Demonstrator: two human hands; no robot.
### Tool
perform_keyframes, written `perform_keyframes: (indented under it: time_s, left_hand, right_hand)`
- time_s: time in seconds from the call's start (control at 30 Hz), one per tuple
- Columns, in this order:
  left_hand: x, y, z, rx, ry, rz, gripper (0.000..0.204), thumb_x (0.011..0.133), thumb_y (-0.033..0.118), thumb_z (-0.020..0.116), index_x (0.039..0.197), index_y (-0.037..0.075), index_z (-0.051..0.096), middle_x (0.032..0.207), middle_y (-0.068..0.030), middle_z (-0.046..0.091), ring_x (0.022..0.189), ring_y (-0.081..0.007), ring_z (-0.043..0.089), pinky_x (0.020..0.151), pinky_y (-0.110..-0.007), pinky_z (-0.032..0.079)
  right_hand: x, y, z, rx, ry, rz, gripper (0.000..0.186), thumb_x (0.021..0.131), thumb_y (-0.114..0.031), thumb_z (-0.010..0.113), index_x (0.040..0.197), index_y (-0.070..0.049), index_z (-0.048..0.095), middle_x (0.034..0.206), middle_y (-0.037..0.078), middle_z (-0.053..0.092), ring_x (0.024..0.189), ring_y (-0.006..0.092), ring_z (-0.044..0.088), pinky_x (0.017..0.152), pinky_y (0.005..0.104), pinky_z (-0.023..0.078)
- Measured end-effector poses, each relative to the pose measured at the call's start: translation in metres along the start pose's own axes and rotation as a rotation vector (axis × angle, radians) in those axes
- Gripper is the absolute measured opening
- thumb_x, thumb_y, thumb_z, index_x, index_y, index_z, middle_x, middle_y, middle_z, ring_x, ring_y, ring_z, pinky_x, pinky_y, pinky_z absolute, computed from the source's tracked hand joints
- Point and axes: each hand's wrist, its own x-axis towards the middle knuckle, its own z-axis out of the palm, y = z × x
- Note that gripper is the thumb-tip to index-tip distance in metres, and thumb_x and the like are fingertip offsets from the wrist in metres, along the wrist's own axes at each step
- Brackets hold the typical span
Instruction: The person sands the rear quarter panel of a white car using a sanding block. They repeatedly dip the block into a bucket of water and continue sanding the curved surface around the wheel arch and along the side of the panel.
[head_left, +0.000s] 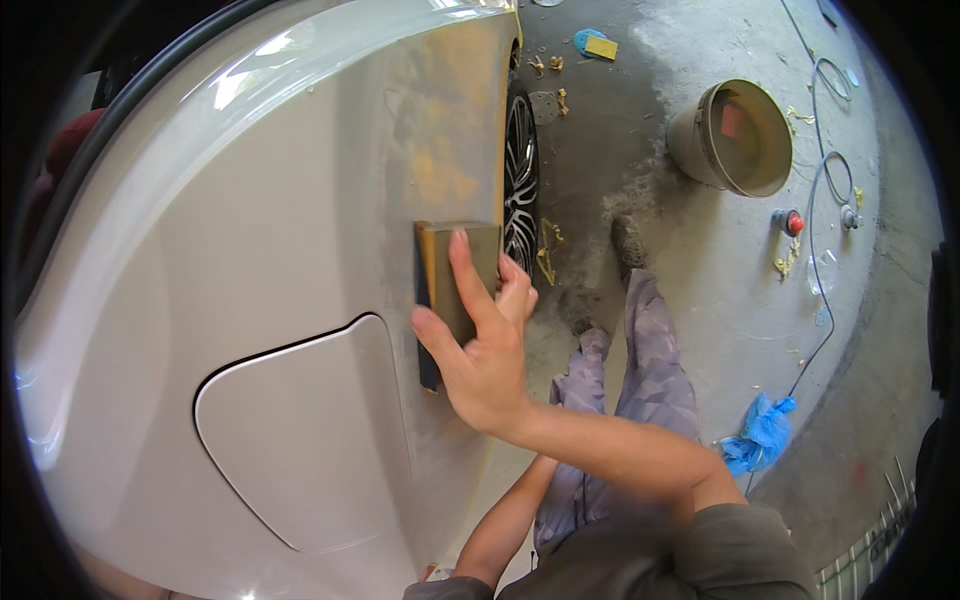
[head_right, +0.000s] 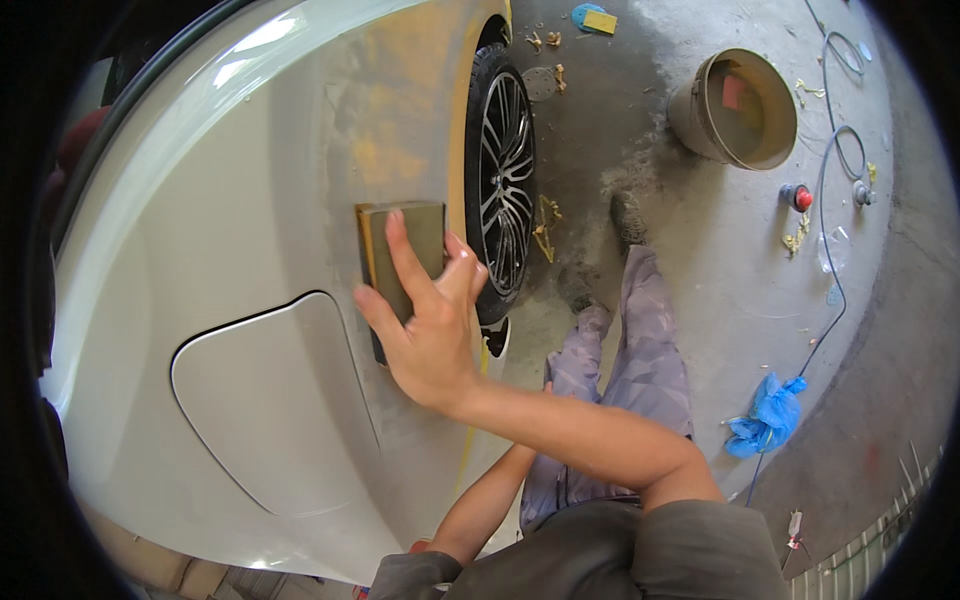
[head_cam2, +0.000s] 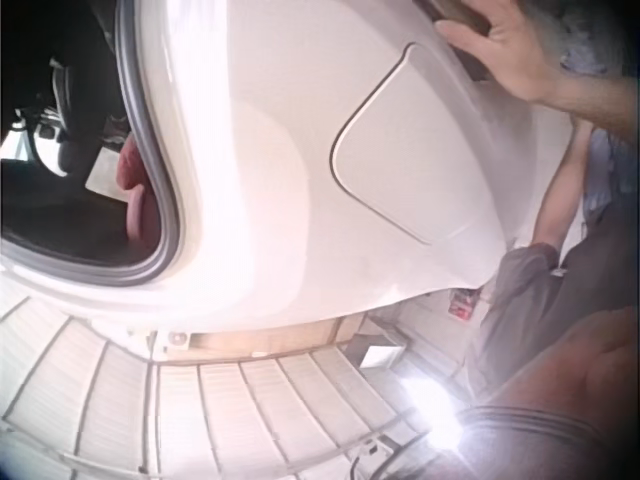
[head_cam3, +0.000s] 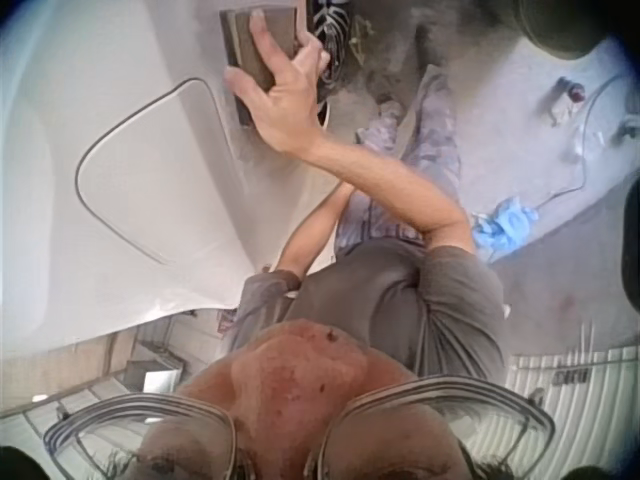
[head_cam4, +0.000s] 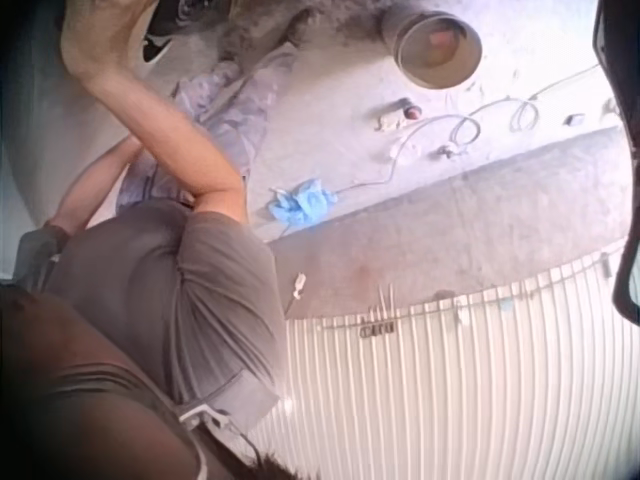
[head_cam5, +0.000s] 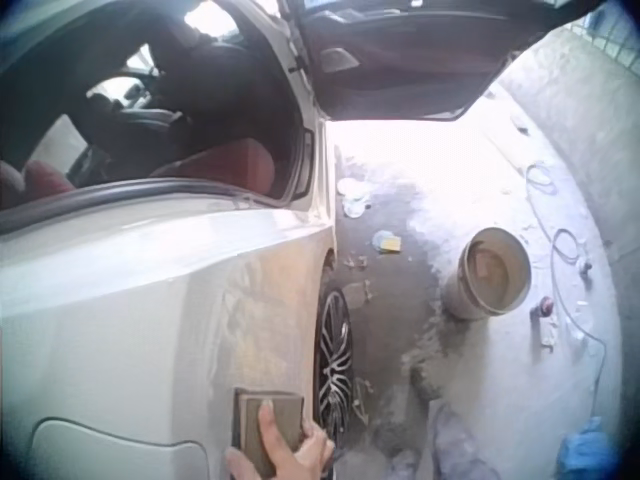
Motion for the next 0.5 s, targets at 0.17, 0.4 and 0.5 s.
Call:
perform_keyframes:
  time_s: [0.17, 0.4, 0.5]
  left_hand:
    - [-0.008, -0.018, 0.004, 0.044, 0.004, 0.094, 0.080, 0.103, 0.055, 0.060, 0.164, 0.008, 0.036, 0.163, -0.0247, 0.045, 0.149, -0.0386, 0.047, 0.122, -0.047, 0.039]
    - [-0.008, 0.014, -0.041, -0.007, -0.162, -0.295, 0.089, 0.098, 0.061, 0.063, 0.165, 0.009, 0.036, 0.162, -0.0269, 0.046, 0.149, -0.0408, 0.047, 0.121, -0.049, 0.040]
    - [-0.007, 0.037, -0.053, 0.013, -0.122, -0.357, 0.089, 0.095, 0.061, 0.065, 0.163, 0.009, 0.039, 0.159, -0.0278, 0.049, 0.145, -0.0444, 0.049, 0.119, -0.050, 0.042]
  right_hand:
    - [0.032, -0.019, -0.002, 0.089, -0.006, 0.013, 0.071, 0.095, -0.030, 0.076, 0.160, -0.015, 0.052, 0.153, 0.033, 0.036, 0.136, 0.0463, 0.035, 0.119, 0.0532, 0.027]
    - [0.025, 0.030, -0.029, -0.053, -0.068, -0.384, 0.066, 0.093, -0.024, 0.073, 0.156, -0.019, 0.056, 0.159, 0.032, 0.040, 0.130, 0.0489, 0.046, 0.116, 0.0535, 0.033]
    - [0.095, 0.033, -0.027, -0.078, 0.032, -0.364, 0.062, 0.096, -0.024, 0.070, 0.156, -0.017, 0.055, 0.151, 0.031, 0.048, 0.133, 0.0474, 0.047, 0.113, 0.0561, 0.038]
